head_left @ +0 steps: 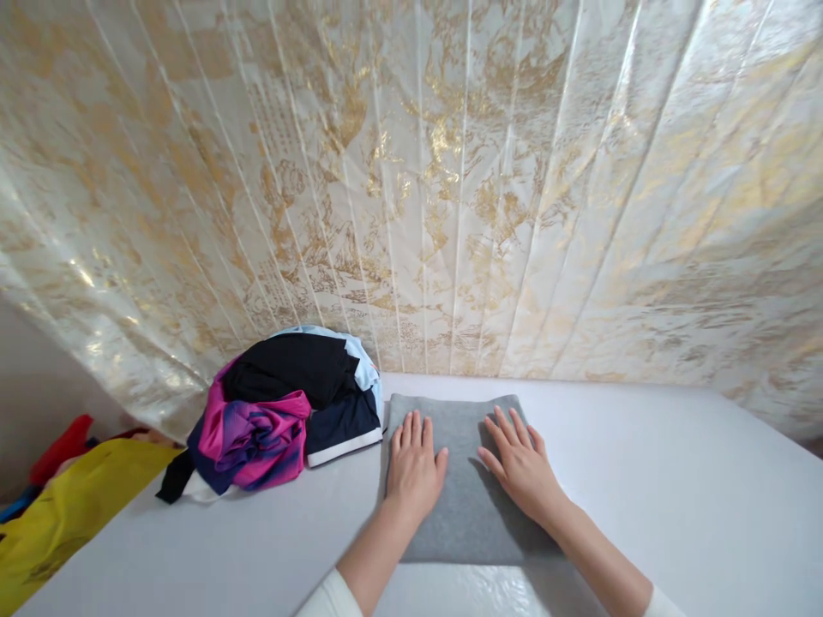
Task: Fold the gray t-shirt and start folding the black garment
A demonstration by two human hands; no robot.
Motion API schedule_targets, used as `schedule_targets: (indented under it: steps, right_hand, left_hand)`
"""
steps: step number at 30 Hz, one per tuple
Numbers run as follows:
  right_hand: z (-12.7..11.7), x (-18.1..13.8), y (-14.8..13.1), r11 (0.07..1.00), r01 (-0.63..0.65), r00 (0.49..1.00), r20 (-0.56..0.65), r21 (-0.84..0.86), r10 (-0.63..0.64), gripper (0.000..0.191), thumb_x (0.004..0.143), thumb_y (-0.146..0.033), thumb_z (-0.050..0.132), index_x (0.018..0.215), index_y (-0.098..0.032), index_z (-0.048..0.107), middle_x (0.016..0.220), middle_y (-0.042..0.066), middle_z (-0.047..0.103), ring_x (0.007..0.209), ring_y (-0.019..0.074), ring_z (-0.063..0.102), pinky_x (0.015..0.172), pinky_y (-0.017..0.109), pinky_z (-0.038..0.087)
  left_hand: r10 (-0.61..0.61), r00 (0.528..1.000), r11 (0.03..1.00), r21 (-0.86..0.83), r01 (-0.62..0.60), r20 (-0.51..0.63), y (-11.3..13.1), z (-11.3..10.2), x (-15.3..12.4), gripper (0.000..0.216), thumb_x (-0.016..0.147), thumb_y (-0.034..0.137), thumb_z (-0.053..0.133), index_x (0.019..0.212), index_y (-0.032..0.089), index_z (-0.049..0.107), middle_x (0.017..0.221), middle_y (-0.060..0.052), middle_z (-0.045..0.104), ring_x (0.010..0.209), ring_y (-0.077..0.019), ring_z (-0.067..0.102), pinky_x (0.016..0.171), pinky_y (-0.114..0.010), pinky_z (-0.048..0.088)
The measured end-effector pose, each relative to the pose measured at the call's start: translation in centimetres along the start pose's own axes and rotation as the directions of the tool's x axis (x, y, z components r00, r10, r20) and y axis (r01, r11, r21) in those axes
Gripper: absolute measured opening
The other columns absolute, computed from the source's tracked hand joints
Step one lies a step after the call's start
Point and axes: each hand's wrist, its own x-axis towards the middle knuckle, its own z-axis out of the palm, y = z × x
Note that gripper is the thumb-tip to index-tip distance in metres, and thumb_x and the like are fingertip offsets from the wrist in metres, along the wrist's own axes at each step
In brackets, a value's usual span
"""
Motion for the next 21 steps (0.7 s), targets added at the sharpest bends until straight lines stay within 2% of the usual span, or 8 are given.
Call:
schedule_targets:
  steps: [3, 7, 10, 12, 14, 18, 21]
  right_hand:
    - [0.3, -0.6, 0.9, 0.999, -0.042, 0.999, 0.03, -0.02, 0.042, 0.058, 0.092, -0.054, 0.037, 0.14, -0.022, 0.046, 0.151, 0.009, 0.035, 0.141, 0.0315, 0.024, 0.107, 0.052, 0.026]
    - [-0.2, -0.8, 0.9, 0.997, -0.06, 0.996, 0.066, -0.048, 0.063, 0.061, 0.092, -0.054, 0.037, 0.141, -0.019, 0.044, 0.152, 0.009, 0.033, 0.141, 0.0321, 0.025, 0.109, 0.053, 0.023]
    - [-0.7, -1.1, 0.2, 0.996, -0.085, 0.994, 0.067, -0.027, 0.087, 0.062, 0.092, -0.054, 0.037, 0.141, -0.017, 0.045, 0.152, 0.01, 0.032, 0.141, 0.0325, 0.025, 0.11, 0.055, 0.021]
    - [-0.9, -1.3, -0.9, 0.997, -0.076, 0.996, 0.049, 0.017, 0.075, 0.063, 0.092, -0.054, 0.037, 0.142, -0.016, 0.043, 0.153, 0.011, 0.031, 0.142, 0.0313, 0.022, 0.111, 0.053, 0.02]
    - [-0.9, -1.5, -2.2, 0.997, -0.034, 0.998, 0.052, 0.072, 0.03, 0.064, 0.092, -0.055, 0.035, 0.143, -0.016, 0.04, 0.153, 0.011, 0.028, 0.143, 0.0292, 0.02, 0.112, 0.051, 0.02]
    - [-0.9, -1.7, -4.4, 0.987, 0.036, 0.992, 0.11, 0.158, -0.054, 0.064, 0.091, -0.054, 0.039, 0.144, -0.018, 0.039, 0.153, 0.01, 0.029, 0.142, 0.0284, 0.023, 0.113, 0.049, 0.019]
    - [-2.0, -2.1, -5.2, 0.981, -0.028, 0.983, 0.185, 0.191, -0.008, 0.064, 0.09, -0.05, 0.042, 0.143, -0.015, 0.041, 0.153, 0.013, 0.027, 0.142, 0.0299, 0.021, 0.114, 0.049, 0.018]
  left_hand:
    - [0.021, 0.999, 0.999, 0.035, -0.02, -0.036, -0.5, 0.9, 0.1, 0.049, 0.093, 0.034, 0.043, 0.137, 0.011, 0.047, 0.147, -0.017, 0.038, 0.138, -0.0291, 0.032, 0.111, -0.048, 0.027]
    - [0.012, 0.999, 0.999, 0.034, -0.011, -0.035, -1.0, 0.5, -0.7, 0.048, 0.092, 0.032, 0.045, 0.136, 0.013, 0.048, 0.149, -0.016, 0.037, 0.139, -0.0294, 0.03, 0.109, -0.047, 0.029]
    - [-0.077, 0.996, 0.996, 0.039, 0.079, -0.048, -2.0, 0.0, -2.7, 0.051, 0.089, 0.023, 0.046, 0.138, 0.01, 0.043, 0.151, -0.018, 0.032, 0.139, -0.0305, 0.028, 0.106, -0.046, 0.033]
    - [-0.17, 0.983, 0.984, 0.047, 0.174, -0.069, -2.9, -0.3, -4.6, 0.051, 0.087, 0.021, 0.046, 0.137, 0.008, 0.043, 0.148, -0.019, 0.035, 0.135, -0.0305, 0.034, 0.103, -0.045, 0.036]
    - [-0.236, 0.969, 0.97, 0.046, 0.24, -0.073, -3.7, -0.5, -6.4, 0.047, 0.086, 0.023, 0.047, 0.131, 0.009, 0.048, 0.144, -0.019, 0.04, 0.13, -0.0296, 0.04, 0.101, -0.044, 0.037]
    - [-0.267, 0.962, 0.963, 0.034, 0.269, -0.056, -4.1, -1.5, -8.7, 0.03, 0.086, 0.028, 0.048, 0.109, 0.012, 0.06, 0.133, -0.016, 0.049, 0.121, -0.0283, 0.046, 0.097, -0.042, 0.04]
    - [-0.249, 0.968, 0.968, 0.0, 0.249, -0.021, -4.0, -2.2, -9.0, 0.02, 0.084, 0.027, 0.048, 0.09, 0.015, 0.063, 0.115, -0.013, 0.057, 0.11, -0.0284, 0.051, 0.092, -0.041, 0.041]
